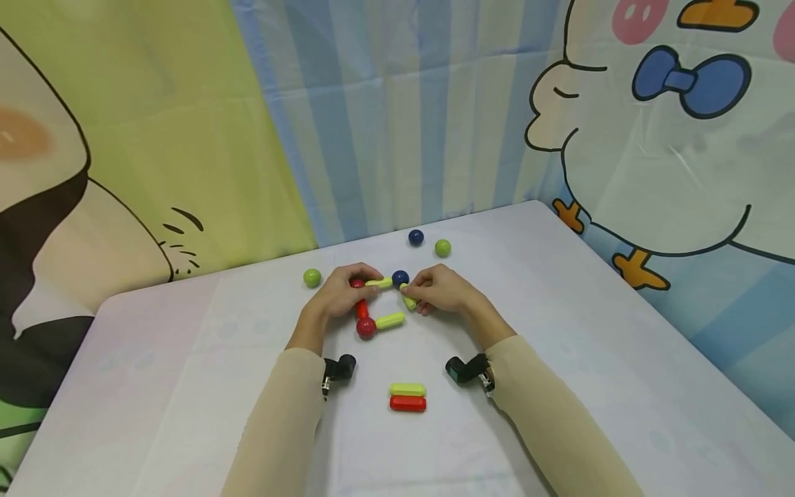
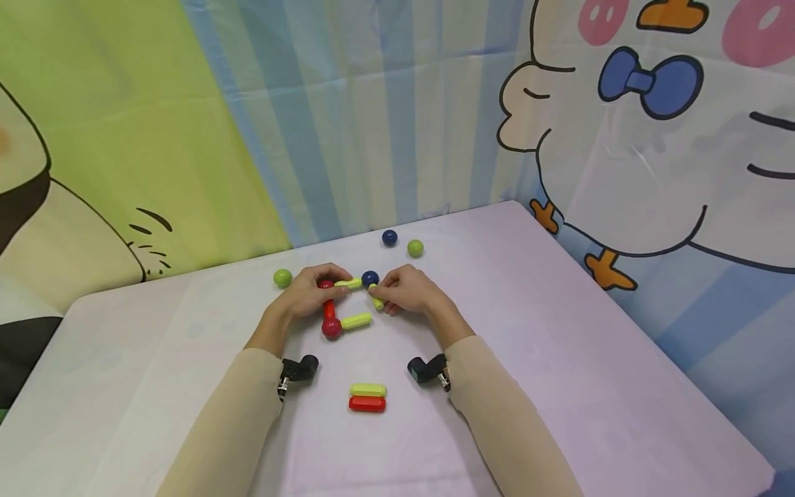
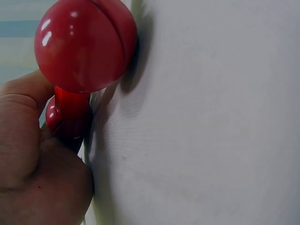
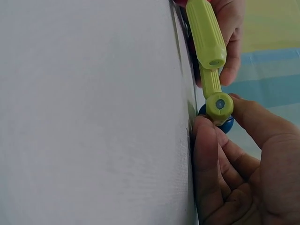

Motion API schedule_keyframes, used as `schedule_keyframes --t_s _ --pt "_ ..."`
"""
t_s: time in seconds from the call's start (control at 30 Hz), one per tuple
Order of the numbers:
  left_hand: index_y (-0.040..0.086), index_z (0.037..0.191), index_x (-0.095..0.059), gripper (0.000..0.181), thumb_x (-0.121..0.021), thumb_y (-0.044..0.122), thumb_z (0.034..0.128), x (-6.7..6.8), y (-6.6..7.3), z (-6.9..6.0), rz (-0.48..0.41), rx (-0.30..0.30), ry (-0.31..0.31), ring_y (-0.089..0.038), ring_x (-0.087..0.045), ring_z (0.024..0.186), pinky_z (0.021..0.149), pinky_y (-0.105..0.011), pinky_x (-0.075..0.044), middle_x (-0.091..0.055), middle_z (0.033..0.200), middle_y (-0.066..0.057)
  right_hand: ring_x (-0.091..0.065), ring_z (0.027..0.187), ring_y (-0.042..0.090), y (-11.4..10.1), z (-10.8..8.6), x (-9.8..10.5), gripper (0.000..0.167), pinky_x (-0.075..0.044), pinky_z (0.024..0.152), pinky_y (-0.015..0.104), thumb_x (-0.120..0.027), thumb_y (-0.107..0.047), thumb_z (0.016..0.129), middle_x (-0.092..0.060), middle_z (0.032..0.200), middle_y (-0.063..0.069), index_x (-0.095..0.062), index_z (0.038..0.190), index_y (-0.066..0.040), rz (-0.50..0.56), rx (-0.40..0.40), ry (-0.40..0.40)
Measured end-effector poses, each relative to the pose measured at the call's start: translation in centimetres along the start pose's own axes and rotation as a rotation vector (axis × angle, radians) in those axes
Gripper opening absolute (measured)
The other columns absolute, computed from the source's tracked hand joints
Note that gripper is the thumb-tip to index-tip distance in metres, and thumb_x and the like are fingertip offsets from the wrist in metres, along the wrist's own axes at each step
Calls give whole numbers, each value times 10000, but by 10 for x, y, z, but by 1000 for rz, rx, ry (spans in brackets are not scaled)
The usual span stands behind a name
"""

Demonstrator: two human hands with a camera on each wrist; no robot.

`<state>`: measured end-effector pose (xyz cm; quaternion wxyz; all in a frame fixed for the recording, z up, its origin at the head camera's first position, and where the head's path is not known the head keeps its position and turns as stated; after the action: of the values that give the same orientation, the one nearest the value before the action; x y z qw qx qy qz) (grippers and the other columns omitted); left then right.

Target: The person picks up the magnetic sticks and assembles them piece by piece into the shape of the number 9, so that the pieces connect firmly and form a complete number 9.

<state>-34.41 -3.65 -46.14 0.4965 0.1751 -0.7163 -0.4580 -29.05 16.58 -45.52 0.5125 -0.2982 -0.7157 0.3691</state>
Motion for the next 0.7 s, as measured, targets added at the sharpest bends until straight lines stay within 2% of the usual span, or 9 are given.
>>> schedule_keyframes --t_s 0.5,0.7 --pt "186 1185 -716 219 -703 183 966 -6 3 3 -17 -8 -6 -255 -529 1201 1143 -469 -366 -650 1256 -37 -679 693 138 5 1 4 297 -588 697 287 -687 -319 992 -718 824 46 -704 1029 -25 16 11 -11" --pt "196 1219 -702 253 -699 191 966 -2 1 -1 -1 -7 2 -262 -514 1233 1159 -493 -345 -636 1283 -39 -683 695 147 4 2 -1 325 -577 721 285 -682 -377 991 -718 820 36 -706 1018 -53 8 9 -4"
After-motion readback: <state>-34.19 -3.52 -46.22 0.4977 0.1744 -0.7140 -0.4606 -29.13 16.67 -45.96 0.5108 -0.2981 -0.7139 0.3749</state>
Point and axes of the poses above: each hand's wrist, its own z-axis towards the middle knuckle, its own x-axis out of the back of the hand, y = z × x, the point moved 6 cm from there along z, towards the middle knuckle
